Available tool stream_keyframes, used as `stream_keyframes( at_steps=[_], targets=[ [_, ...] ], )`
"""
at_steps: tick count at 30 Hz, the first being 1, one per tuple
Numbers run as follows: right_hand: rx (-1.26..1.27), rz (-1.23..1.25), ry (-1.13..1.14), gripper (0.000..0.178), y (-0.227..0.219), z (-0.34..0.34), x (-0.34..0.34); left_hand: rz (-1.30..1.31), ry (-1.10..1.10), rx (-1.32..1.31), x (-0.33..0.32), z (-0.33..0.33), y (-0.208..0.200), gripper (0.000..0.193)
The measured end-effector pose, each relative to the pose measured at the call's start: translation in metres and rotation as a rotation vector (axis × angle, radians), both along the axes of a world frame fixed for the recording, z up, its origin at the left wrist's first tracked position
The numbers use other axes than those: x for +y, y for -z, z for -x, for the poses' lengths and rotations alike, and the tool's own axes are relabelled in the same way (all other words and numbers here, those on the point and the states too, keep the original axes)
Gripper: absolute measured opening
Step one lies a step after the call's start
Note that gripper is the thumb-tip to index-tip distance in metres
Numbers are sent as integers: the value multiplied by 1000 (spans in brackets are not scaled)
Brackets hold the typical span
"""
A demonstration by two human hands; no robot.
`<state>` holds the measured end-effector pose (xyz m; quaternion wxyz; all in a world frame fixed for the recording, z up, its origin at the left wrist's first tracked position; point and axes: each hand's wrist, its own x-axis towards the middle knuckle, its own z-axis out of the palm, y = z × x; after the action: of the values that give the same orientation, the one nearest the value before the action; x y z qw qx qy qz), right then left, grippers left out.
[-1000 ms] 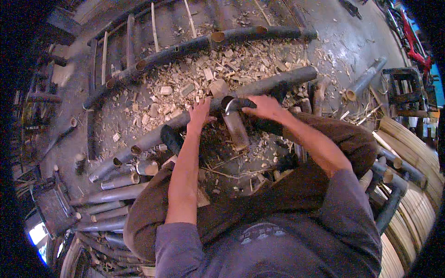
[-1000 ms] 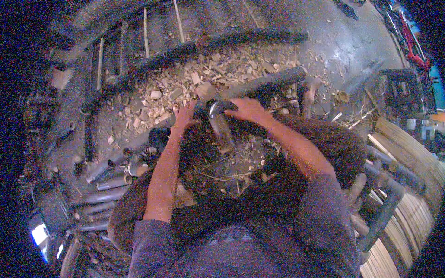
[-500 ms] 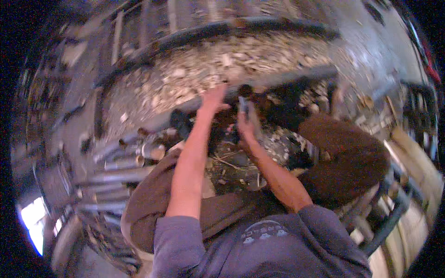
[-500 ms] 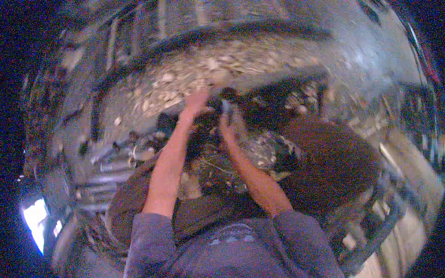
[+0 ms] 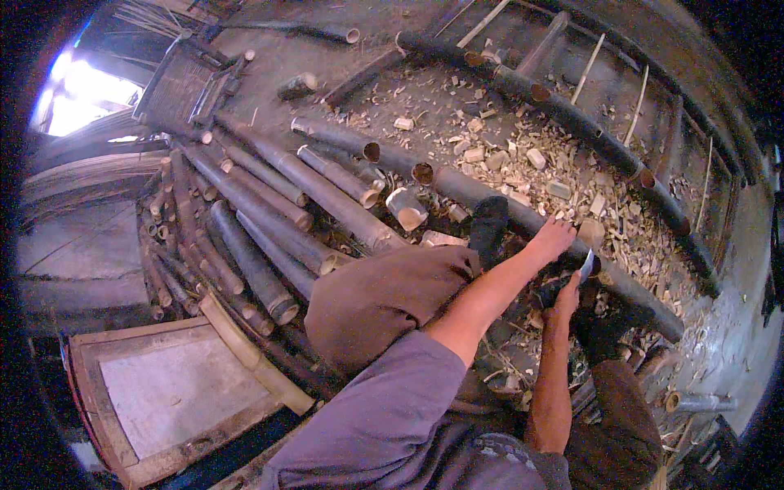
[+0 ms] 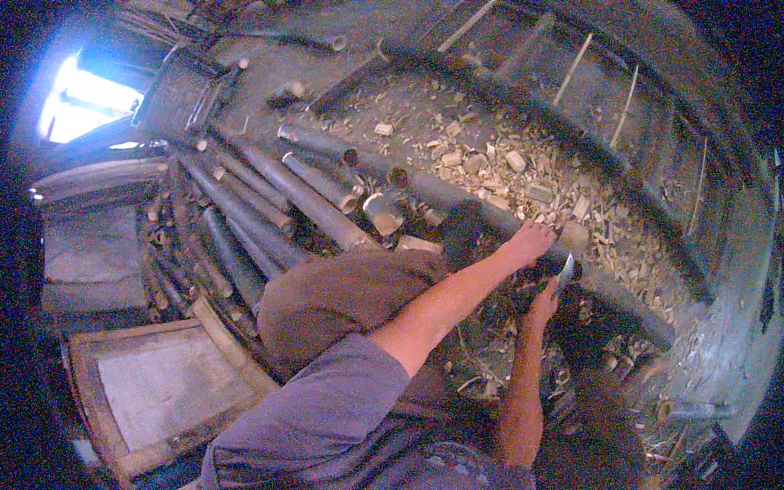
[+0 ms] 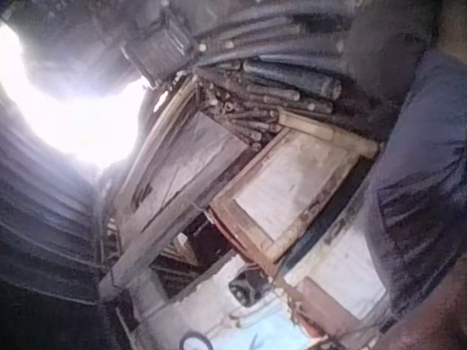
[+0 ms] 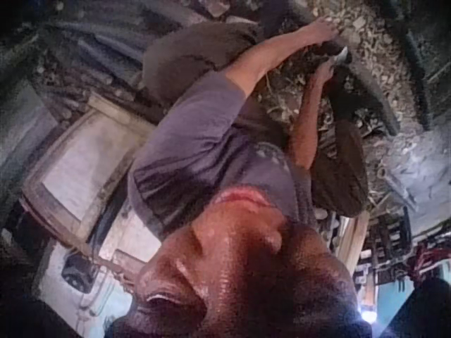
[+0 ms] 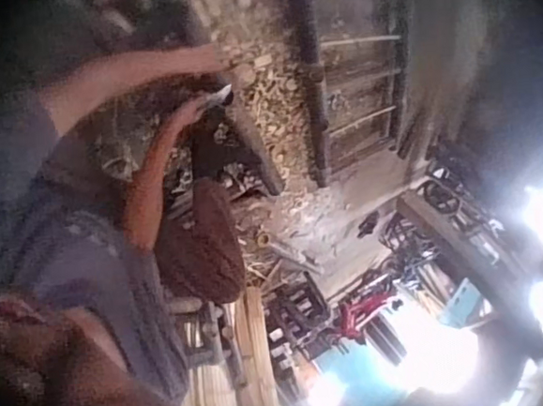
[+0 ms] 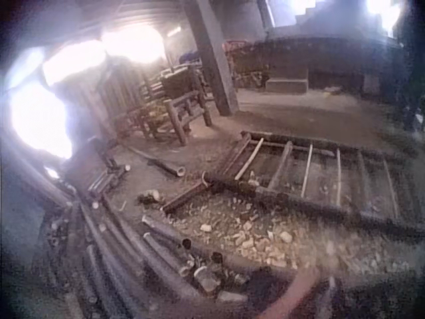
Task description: The person sits on the floor and uses a drawknife to shave and smooth the ends of several bamboo poles. They repeatedly rotate the poles and pull the knife to remove material, then inspect the cut ends.
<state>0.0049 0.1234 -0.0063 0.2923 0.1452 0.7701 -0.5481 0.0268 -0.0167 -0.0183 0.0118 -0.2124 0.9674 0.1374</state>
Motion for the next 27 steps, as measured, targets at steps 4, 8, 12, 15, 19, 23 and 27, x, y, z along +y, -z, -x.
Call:
stream_keyframes(
  at_steps=[4, 8, 12, 15, 19, 23, 27],
  targets=[
    [-175, 151, 87, 56, 14, 38, -7, 58, 4, 140, 4, 24, -16, 44],
    [-266, 243, 68, 49, -35, -7, -8, 64, 4, 435, -12, -4, 31, 20],
    [75, -318, -260, 62, -23, -13, 57, 21, 136, 160, -9, 3, 19, 64],
    [473, -103, -359, 58, 18, -39, 111, -49, 105, -129, -1, 33, -37, 87],
    [341, -276, -886, 47, -26, -63, 119, -132, 68, -272, -38, 4, -29, 91],
    [507, -618, -1183, 40, -17, -54, 120, -189, 141, -189, -74, -7, -33, 87],
    [355, -612, -1007, 39, -76, -37, 95, -202, 130, -192, -103, -54, -27, 78]
  ],
)
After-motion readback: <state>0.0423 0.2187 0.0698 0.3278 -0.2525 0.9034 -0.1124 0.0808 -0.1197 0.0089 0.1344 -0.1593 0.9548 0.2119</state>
